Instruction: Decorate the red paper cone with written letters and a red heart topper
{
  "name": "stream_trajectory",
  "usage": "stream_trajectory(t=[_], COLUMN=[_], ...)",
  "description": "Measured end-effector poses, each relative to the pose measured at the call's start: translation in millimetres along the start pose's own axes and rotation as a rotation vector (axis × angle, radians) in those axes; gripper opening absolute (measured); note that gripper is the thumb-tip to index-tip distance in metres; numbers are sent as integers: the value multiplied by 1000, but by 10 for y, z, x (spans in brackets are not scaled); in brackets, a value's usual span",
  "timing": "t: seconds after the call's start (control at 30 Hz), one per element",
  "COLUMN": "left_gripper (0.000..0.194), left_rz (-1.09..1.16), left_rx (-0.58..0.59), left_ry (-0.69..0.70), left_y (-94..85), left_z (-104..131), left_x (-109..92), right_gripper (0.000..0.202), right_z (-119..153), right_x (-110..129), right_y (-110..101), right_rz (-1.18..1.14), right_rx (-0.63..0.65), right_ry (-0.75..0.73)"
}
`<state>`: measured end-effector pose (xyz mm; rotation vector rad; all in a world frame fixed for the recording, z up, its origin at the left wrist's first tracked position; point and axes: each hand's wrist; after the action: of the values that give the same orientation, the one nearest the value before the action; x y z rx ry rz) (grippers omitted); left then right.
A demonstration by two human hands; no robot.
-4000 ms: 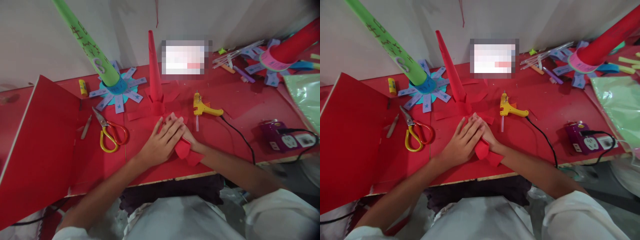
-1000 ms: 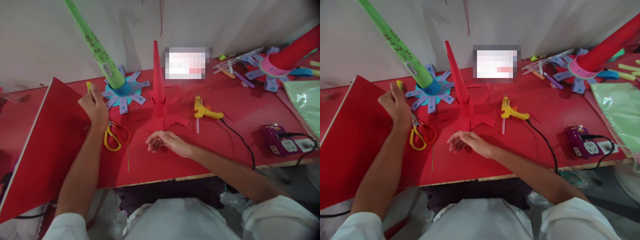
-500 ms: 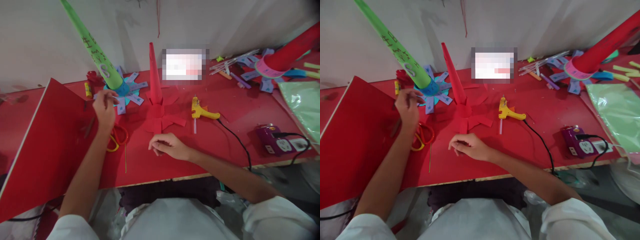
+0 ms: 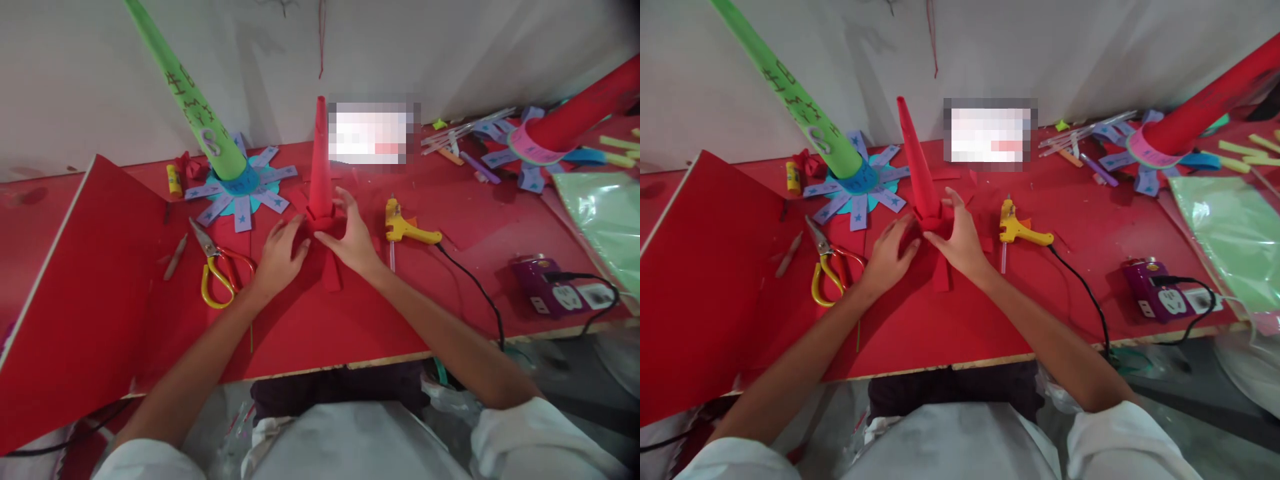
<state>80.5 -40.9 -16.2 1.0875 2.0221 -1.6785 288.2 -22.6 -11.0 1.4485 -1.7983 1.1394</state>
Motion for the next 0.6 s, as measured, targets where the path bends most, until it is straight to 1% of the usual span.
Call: stream_trajectory(t=[0.03, 0.1, 0.2, 0.3, 0.37, 0.4, 0.43, 0.5, 0.6], left_gripper=[48, 41, 32, 32, 37, 42, 46, 50, 49], left_rz=[-48, -103, -64, 29, 82, 109, 139, 211, 322], left_rx=[-16, -54, -146, -274, -341, -354, -351, -304, -214], left_ry=[31, 65, 31, -26, -37, -42, -56, -117, -242], left_y=[-29, -96, -209, -315, -356, -363, -360, -331, -274], left_z=[27, 66, 80, 52, 25, 11, -2, -30, -78], left_x=[-27, -85, -145, -133, -79, -42, 1, 90, 206], right_gripper=[82, 73, 57, 56, 56, 58, 60, 65, 71], right_z=[10, 25, 53, 113, 155, 173, 187, 208, 229], right_x=[-42, -73, -24, 67, 125, 151, 173, 205, 226], right_y=[19, 42, 50, 43, 33, 27, 21, 14, 19], right_rz=[33, 104, 181, 199, 199, 199, 200, 206, 213], right_rx=[37, 72, 57, 19, 13, 23, 40, 85, 132], right_ry=[7, 10, -41, -170, -274, -316, -349, -388, -427])
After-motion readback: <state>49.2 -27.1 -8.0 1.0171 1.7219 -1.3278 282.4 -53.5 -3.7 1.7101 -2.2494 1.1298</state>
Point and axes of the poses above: each hand's wrist, its own z-axis away from the middle knuckle, its own y-axis out of the palm, x = y × z, and after that the axes turned 10 degrees about -y, right-handed
